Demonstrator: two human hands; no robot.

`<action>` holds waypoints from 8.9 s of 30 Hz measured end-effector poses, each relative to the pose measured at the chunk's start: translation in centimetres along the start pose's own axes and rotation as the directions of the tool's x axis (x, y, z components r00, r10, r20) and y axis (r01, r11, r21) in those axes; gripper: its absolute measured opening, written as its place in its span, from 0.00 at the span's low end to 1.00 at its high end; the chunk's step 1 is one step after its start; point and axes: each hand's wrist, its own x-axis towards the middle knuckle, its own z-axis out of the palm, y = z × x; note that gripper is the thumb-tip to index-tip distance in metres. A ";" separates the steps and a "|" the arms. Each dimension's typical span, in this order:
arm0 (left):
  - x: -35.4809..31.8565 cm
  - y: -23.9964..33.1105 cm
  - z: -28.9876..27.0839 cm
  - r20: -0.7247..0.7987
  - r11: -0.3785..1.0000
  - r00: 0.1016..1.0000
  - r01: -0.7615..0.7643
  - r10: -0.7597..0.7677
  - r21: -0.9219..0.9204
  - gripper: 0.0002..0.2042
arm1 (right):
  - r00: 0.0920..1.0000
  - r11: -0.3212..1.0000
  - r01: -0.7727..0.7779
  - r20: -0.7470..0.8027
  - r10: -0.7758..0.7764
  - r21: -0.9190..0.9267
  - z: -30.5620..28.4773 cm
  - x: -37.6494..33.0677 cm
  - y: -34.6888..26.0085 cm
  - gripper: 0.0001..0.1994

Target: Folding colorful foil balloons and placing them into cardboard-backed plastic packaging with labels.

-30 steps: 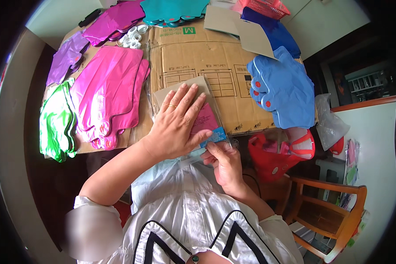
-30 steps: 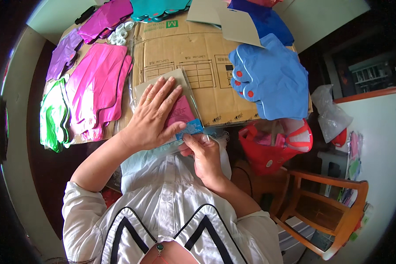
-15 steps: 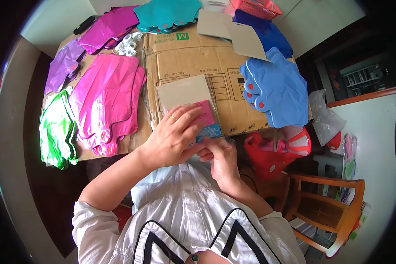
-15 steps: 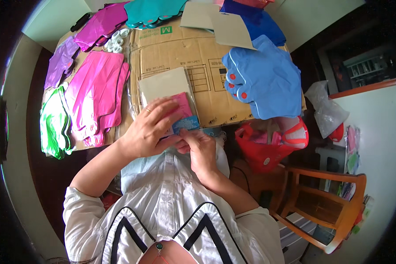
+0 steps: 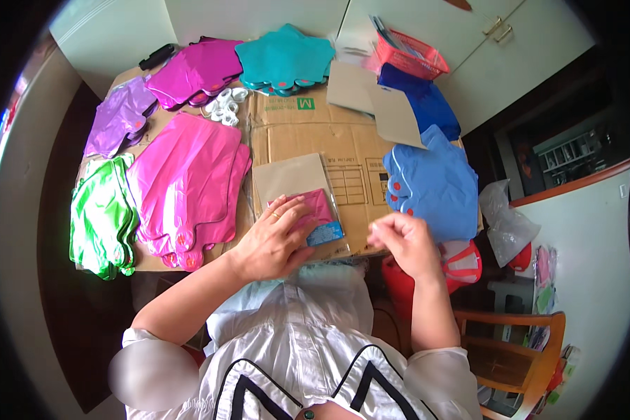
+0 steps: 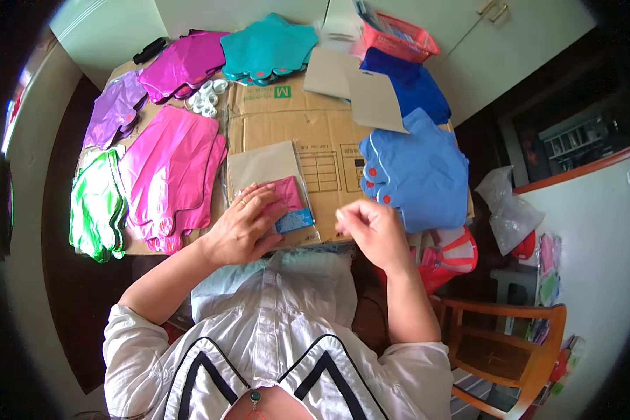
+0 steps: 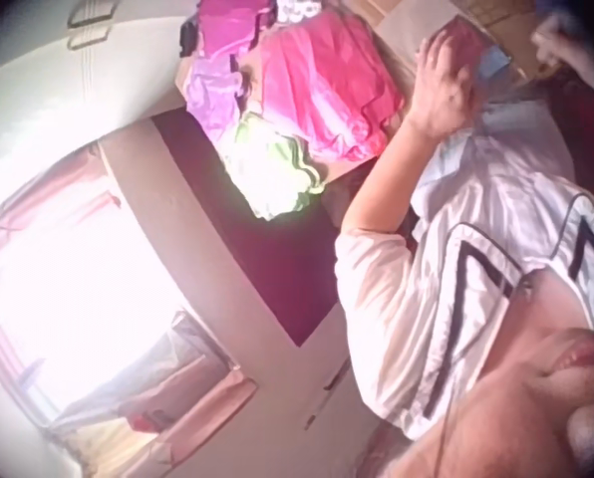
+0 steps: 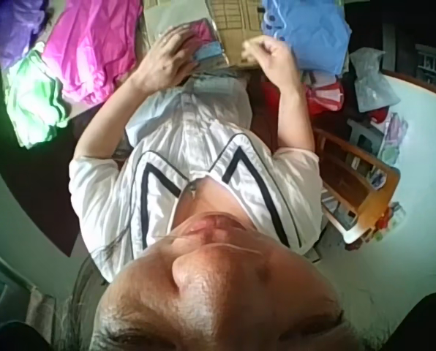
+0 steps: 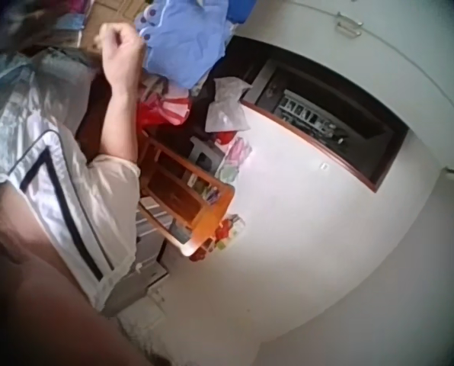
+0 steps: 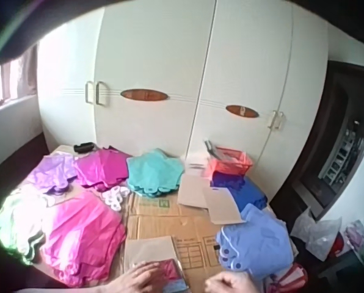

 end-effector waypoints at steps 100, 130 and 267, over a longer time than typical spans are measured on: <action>0.9 -1.3 -0.8 -0.004 0.984 0.997 0.082 -0.083 -0.160 0.21 | 0.956 0.727 0.173 -0.063 -0.285 -0.665 -7.6 43.2 -0.2 0.05; -0.5 -0.2 0.7 -0.121 0.999 0.993 0.013 -0.006 0.053 0.13 | 0.602 0.233 0.751 0.494 -0.627 -0.618 2.8 2.6 2.4 0.16; 1.8 0.7 2.4 0.049 0.995 0.994 -0.097 0.097 0.007 0.21 | 0.804 0.592 0.464 0.033 -0.593 -0.659 3.8 -3.5 3.9 0.16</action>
